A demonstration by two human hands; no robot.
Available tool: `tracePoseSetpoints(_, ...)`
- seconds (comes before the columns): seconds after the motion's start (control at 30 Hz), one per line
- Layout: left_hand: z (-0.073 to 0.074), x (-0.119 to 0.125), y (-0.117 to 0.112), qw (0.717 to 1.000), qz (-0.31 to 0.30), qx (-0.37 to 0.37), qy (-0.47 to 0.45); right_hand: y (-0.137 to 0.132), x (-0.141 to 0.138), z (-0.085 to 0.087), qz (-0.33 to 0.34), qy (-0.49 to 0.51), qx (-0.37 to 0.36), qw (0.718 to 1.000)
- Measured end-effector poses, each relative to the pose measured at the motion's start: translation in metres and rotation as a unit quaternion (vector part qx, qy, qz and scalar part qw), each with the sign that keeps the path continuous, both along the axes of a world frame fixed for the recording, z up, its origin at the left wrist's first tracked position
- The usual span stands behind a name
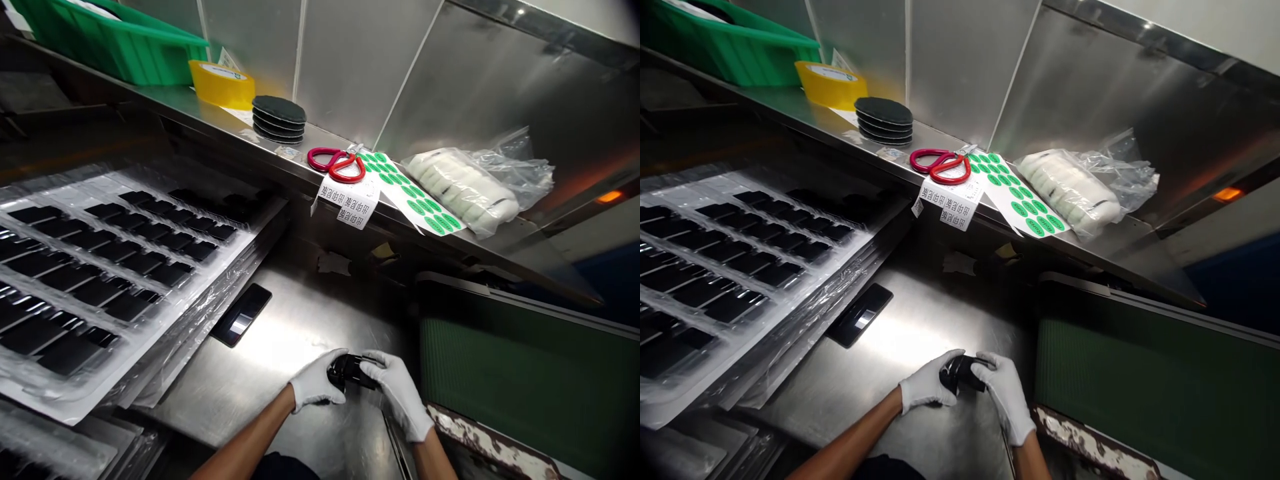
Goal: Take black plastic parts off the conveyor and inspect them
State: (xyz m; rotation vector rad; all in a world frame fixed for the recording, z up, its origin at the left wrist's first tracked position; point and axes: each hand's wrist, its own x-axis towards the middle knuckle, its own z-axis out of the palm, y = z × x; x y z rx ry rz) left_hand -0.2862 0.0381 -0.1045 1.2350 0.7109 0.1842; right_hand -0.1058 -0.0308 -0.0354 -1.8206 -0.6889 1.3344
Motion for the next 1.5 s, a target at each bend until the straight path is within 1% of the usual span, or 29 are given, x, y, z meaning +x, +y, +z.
tracePoseSetpoints(0.1,-0.001,0.003,0.004,0.999,-0.033,0.004,0.026,-0.031,-0.003,-0.033,-0.076,0.082,-0.016,0.994)
tracePoseSetpoints(0.2,0.0,0.005,0.005,0.998,-0.043,0.018,0.047,-0.065,-0.02,-0.067,-0.131,0.154,-0.02,0.979)
tracePoseSetpoints(0.27,0.002,0.004,0.004,0.997,-0.05,0.021,0.059,-0.084,-0.032,-0.086,-0.183,0.174,-0.015,0.968)
tracePoseSetpoints(0.37,0.008,0.0,0.004,0.996,-0.049,0.019,0.072,-0.105,-0.044,-0.104,-0.258,0.158,0.003,0.953)
tracePoseSetpoints(0.43,0.011,0.0,0.005,0.996,-0.022,0.035,0.077,-0.111,-0.047,-0.11,-0.282,0.134,0.014,0.95)
tracePoseSetpoints(0.5,0.012,0.006,0.008,0.994,0.025,0.077,0.078,-0.109,-0.045,-0.114,-0.287,0.11,0.016,0.951)
tracePoseSetpoints(0.6,0.006,0.028,0.018,0.976,0.1,0.174,0.085,-0.096,-0.036,-0.116,-0.275,0.076,0.012,0.958)
tracePoseSetpoints(0.67,-0.001,0.047,0.025,0.958,0.117,0.244,0.097,-0.085,-0.031,-0.116,-0.267,0.05,0.016,0.962)
tracePoseSetpoints(0.7,-0.005,0.056,0.028,0.949,0.111,0.278,0.102,-0.081,-0.029,-0.116,-0.265,0.036,0.02,0.963)
tracePoseSetpoints(0.77,-0.014,0.071,0.03,0.931,0.078,0.339,0.11,-0.073,-0.029,-0.113,-0.262,0.008,0.029,0.965)
tracePoseSetpoints(0.83,-0.023,0.079,0.029,0.914,0.041,0.386,0.121,-0.072,-0.034,-0.108,-0.255,-0.023,0.038,0.966)
tracePoseSetpoints(0.9,-0.031,0.08,0.026,0.897,0.018,0.42,0.135,-0.075,-0.044,-0.104,-0.239,-0.066,0.047,0.968)
tracePoseSetpoints(0.97,-0.037,0.077,0.022,0.884,0.007,0.444,0.148,-0.08,-0.053,-0.1,-0.214,-0.12,0.052,0.968)
tracePoseSetpoints(1.03,-0.04,0.075,0.02,0.874,0.002,0.461,0.155,-0.084,-0.06,-0.098,-0.188,-0.163,0.055,0.967)
tracePoseSetpoints(1.1,-0.041,0.074,0.02,0.868,-0.004,0.472,0.156,-0.085,-0.062,-0.098,-0.169,-0.179,0.052,0.968)
tracePoseSetpoints(1.2,-0.039,0.074,0.021,0.861,-0.011,0.483,0.158,-0.081,-0.059,-0.098,-0.148,-0.158,0.04,0.975)
tracePoseSetpoints(1.27,-0.038,0.074,0.02,0.858,-0.012,0.488,0.161,-0.078,-0.056,-0.098,-0.139,-0.118,0.019,0.983)
tracePoseSetpoints(1.37,-0.038,0.073,0.02,0.854,-0.008,0.493,0.166,-0.076,-0.052,-0.103,-0.135,-0.014,-0.048,0.99)
tracePoseSetpoints(1.43,-0.038,0.073,0.019,0.852,-0.004,0.495,0.168,-0.076,-0.05,-0.109,-0.136,0.062,-0.095,0.984)
tracePoseSetpoints(1.5,-0.038,0.072,0.019,0.852,-0.003,0.496,0.168,-0.078,-0.047,-0.116,-0.135,0.115,-0.121,0.977)
